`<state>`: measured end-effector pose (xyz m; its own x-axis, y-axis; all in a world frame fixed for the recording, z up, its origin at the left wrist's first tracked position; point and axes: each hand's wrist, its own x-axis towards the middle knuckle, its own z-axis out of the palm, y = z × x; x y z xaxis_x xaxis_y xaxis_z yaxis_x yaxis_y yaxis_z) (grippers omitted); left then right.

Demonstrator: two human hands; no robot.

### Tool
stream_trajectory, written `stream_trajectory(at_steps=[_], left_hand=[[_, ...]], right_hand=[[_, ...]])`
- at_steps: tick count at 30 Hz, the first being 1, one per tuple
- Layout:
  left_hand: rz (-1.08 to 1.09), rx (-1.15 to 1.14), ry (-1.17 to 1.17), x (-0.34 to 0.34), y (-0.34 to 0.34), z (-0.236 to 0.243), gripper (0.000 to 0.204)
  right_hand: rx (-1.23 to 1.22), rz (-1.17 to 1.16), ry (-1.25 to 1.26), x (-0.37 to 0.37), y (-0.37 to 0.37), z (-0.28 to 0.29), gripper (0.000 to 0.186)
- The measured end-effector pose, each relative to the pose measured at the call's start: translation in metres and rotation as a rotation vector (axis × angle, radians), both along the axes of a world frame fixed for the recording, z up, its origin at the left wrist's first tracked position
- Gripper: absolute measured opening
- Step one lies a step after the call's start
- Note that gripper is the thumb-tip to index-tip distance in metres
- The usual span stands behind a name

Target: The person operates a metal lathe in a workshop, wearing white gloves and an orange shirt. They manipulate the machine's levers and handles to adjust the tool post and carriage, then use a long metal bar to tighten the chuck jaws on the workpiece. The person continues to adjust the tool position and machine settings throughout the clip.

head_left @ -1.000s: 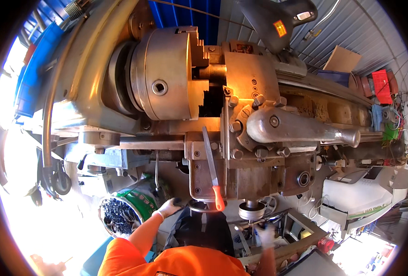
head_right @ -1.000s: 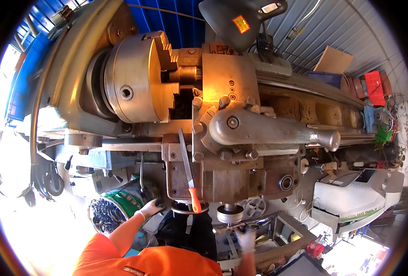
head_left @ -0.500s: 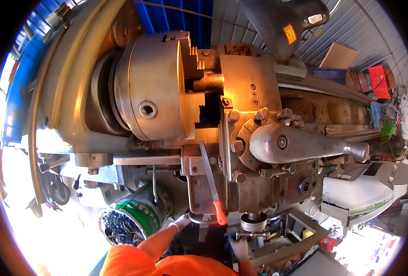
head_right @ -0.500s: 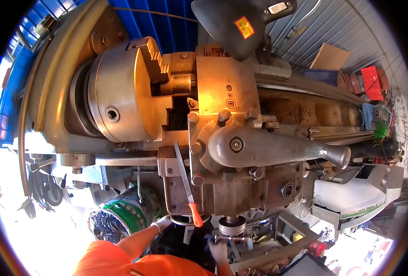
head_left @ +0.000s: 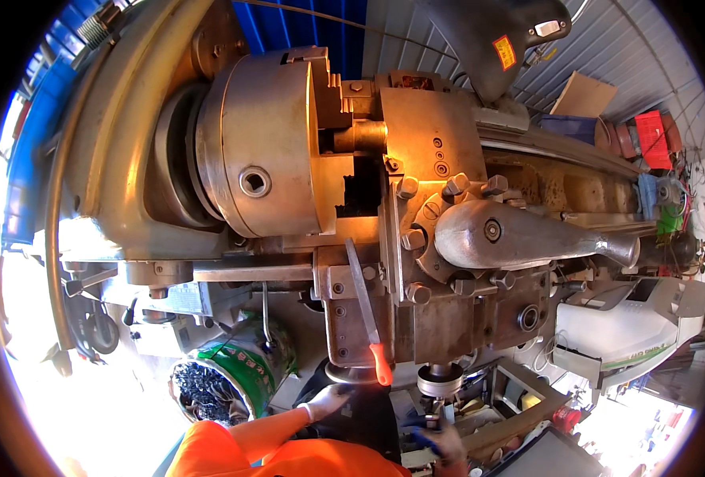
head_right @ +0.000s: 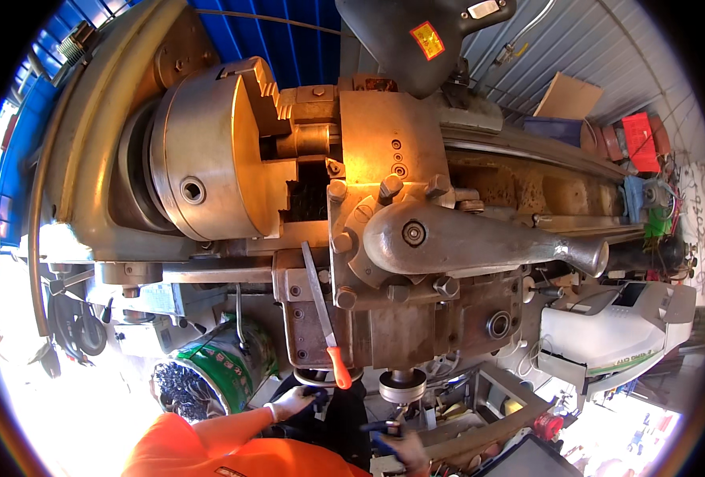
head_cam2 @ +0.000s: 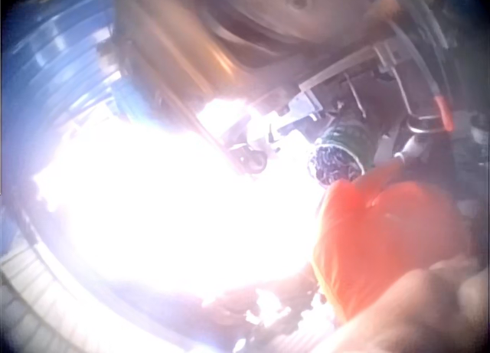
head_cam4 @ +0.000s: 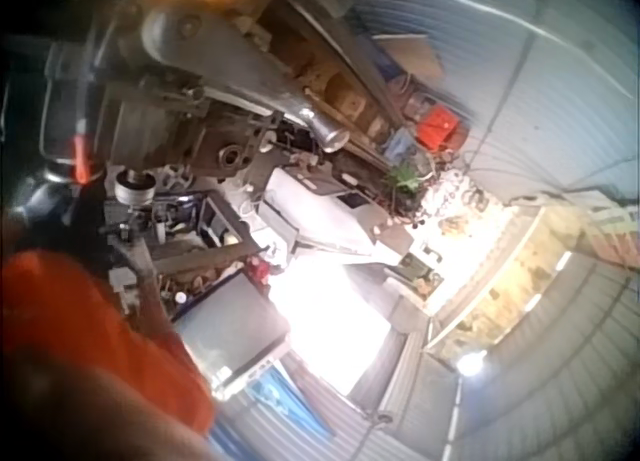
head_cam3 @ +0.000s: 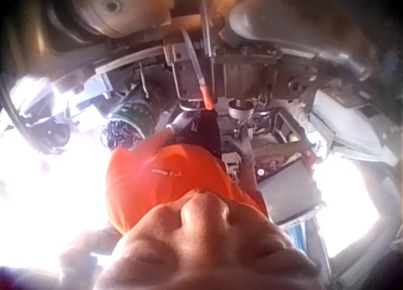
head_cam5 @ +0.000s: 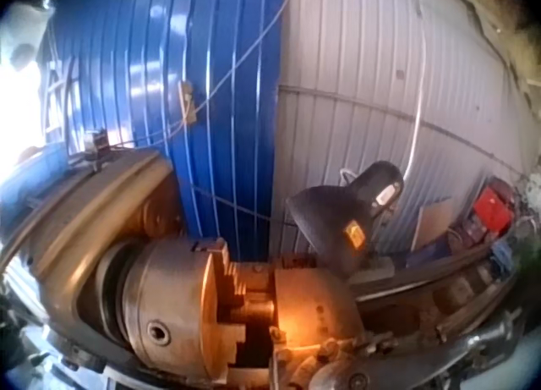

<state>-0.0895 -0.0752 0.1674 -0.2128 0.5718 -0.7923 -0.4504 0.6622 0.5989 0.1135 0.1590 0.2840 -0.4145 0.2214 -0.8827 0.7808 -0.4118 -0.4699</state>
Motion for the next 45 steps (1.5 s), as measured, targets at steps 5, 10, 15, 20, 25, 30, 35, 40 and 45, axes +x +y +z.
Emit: stream_trajectory(at_steps=[5,10,15,20,25,30,35,40,45], left_hand=[[0.065,0.088,0.138,0.021,0.038,0.014,0.039],[-0.021,-0.042,0.152,0.013,0.046,0.034,0.041],[-0.045,-0.059,0.188,0.017,0.046,0.024,0.036],[-0.072,-0.082,0.219,0.019,0.049,0.024,0.033],[0.006,-0.072,0.239,0.033,0.055,0.011,0.032],[-0.049,-0.102,0.206,0.035,0.058,0.007,0.034],[0.037,-0.072,0.348,0.055,0.059,-0.011,0.035],[-0.039,-0.147,0.265,0.068,0.069,-0.032,0.035],[0.004,-0.025,0.133,0.052,0.067,-0.021,0.032]], right_hand=[[0.672,-0.180,0.066,0.034,0.037,-0.045,0.021],[0.542,-0.359,-0.085,0.006,-0.005,-0.118,0.021],[0.271,0.022,-0.068,0.001,-0.047,-0.074,0.038],[0.254,0.243,-0.146,-0.018,-0.029,-0.035,0.040],[0.232,0.169,-0.009,-0.034,-0.025,-0.018,0.044],[0.581,-0.139,0.095,0.003,-0.055,-0.063,0.044],[0.776,-0.017,0.049,-0.018,-0.058,-0.044,0.048],[0.717,-0.007,0.001,-0.033,-0.055,-0.016,0.044],[0.527,-0.137,0.018,-0.043,-0.055,0.002,0.030]])
